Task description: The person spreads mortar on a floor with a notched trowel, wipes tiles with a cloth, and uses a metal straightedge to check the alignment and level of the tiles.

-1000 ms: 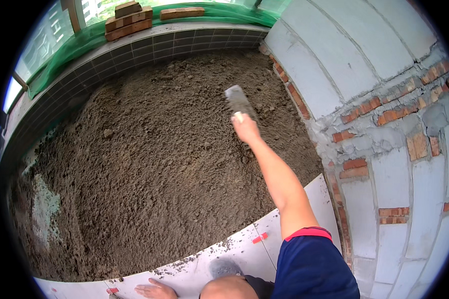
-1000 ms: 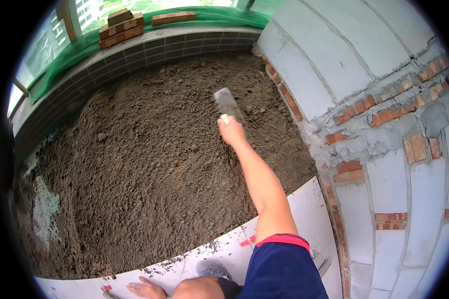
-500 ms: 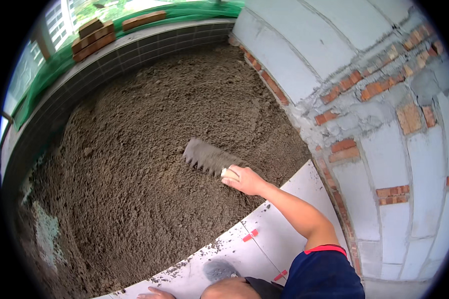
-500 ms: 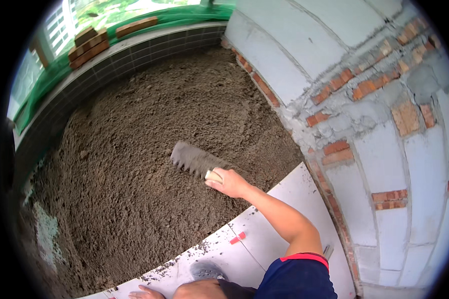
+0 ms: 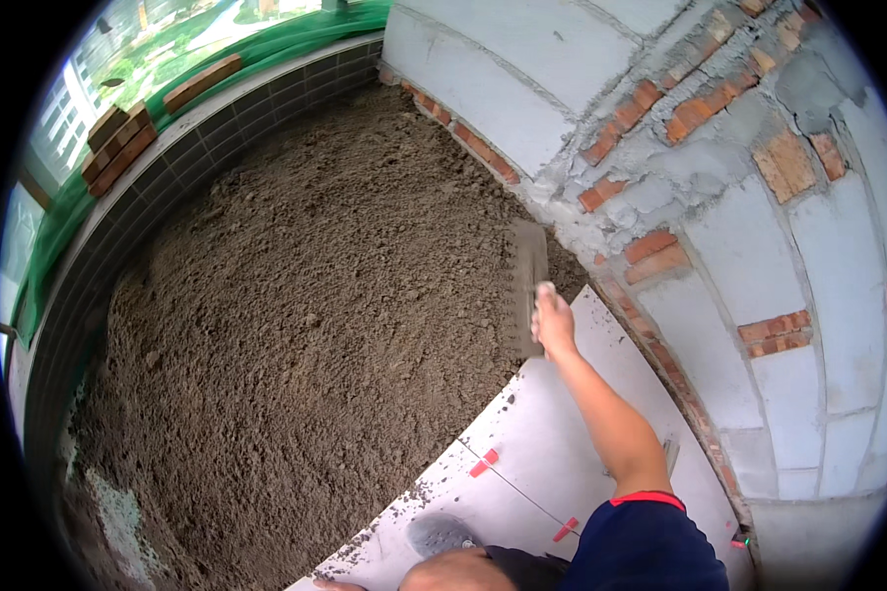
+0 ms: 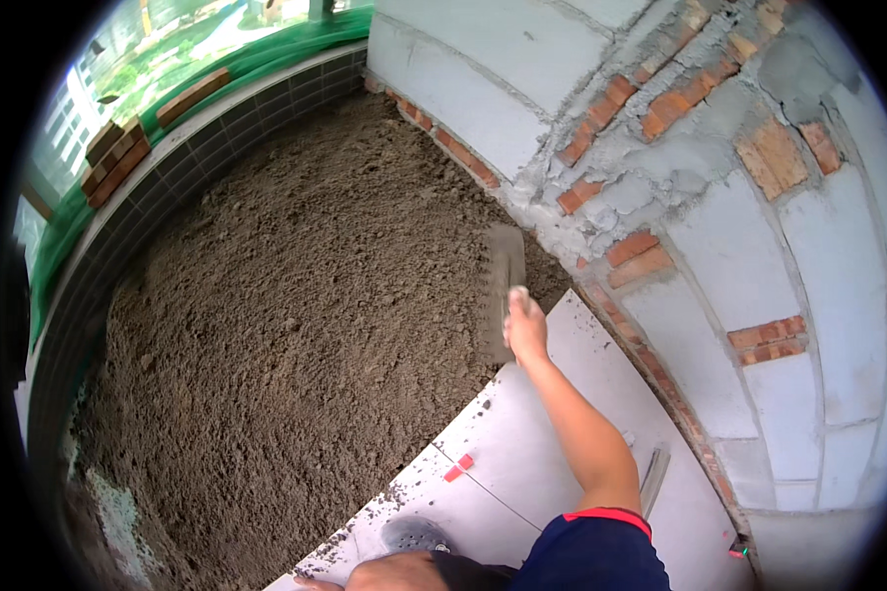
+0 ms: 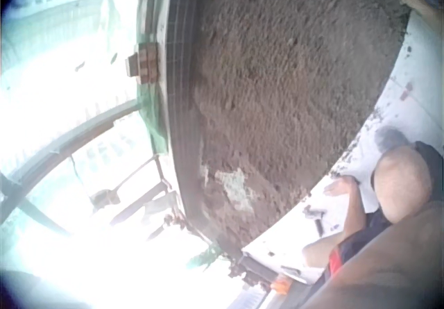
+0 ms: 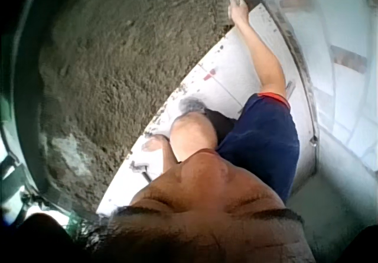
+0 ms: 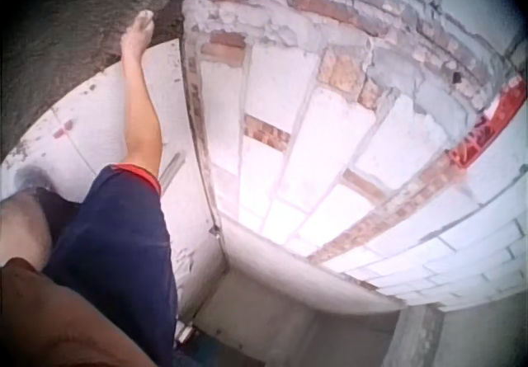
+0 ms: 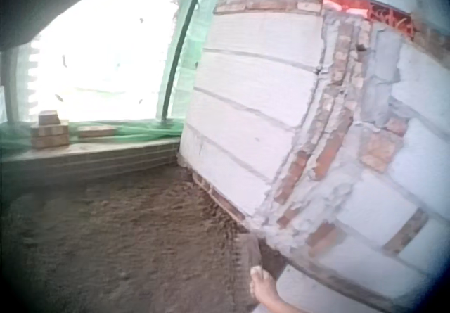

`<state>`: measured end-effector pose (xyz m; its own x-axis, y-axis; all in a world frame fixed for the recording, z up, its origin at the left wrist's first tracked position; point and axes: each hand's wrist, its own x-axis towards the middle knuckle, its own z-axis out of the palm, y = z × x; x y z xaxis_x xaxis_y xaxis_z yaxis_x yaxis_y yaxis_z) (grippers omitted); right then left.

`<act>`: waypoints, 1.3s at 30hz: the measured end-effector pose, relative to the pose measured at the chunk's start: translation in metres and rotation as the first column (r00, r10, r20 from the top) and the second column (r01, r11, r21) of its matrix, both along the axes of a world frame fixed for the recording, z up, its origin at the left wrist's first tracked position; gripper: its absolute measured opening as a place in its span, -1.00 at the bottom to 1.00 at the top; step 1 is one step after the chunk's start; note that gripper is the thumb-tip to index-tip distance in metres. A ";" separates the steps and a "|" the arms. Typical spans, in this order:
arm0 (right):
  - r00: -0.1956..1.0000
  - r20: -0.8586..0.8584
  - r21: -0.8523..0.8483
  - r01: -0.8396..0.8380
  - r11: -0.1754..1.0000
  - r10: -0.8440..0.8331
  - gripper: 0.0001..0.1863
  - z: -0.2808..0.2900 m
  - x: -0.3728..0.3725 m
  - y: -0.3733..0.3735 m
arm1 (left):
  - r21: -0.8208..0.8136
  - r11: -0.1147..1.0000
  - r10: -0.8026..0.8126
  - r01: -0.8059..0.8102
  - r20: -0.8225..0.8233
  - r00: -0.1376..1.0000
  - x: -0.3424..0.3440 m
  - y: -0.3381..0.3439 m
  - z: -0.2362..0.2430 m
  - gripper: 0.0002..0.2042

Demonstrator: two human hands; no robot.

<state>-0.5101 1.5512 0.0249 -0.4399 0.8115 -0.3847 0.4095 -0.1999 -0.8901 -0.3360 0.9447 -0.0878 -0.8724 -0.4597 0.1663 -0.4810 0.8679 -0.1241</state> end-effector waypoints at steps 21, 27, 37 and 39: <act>0.911 -0.413 -0.505 -0.252 0.826 0.025 -0.47 -0.045 -0.316 -0.047 | -0.199 0.976 0.093 -0.089 0.011 0.996 0.011 0.004 -0.004 -0.40; 0.746 -0.378 -0.484 -0.664 0.569 0.548 -0.47 -0.035 -0.344 -0.286 | -0.069 0.942 0.333 -0.330 0.037 0.942 0.025 -0.040 -0.018 -0.33; 0.095 -0.374 -0.690 -0.692 -0.209 0.923 -0.50 -0.014 -0.141 -0.489 | 0.335 0.768 0.511 -0.546 0.196 0.837 -0.001 0.005 0.005 -0.22; 0.065 -0.379 -0.728 -0.636 -0.254 0.923 -0.50 -0.023 -0.127 -0.475 | 0.413 0.789 0.460 -0.456 0.096 0.883 -0.009 0.008 -0.002 -0.21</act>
<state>-0.6376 1.0758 0.0022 -0.2493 -0.7236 -0.6436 0.8382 0.1715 -0.5176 -0.3454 0.9531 -0.0901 -0.5417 -0.8316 -0.1229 -0.8342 0.5139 0.2001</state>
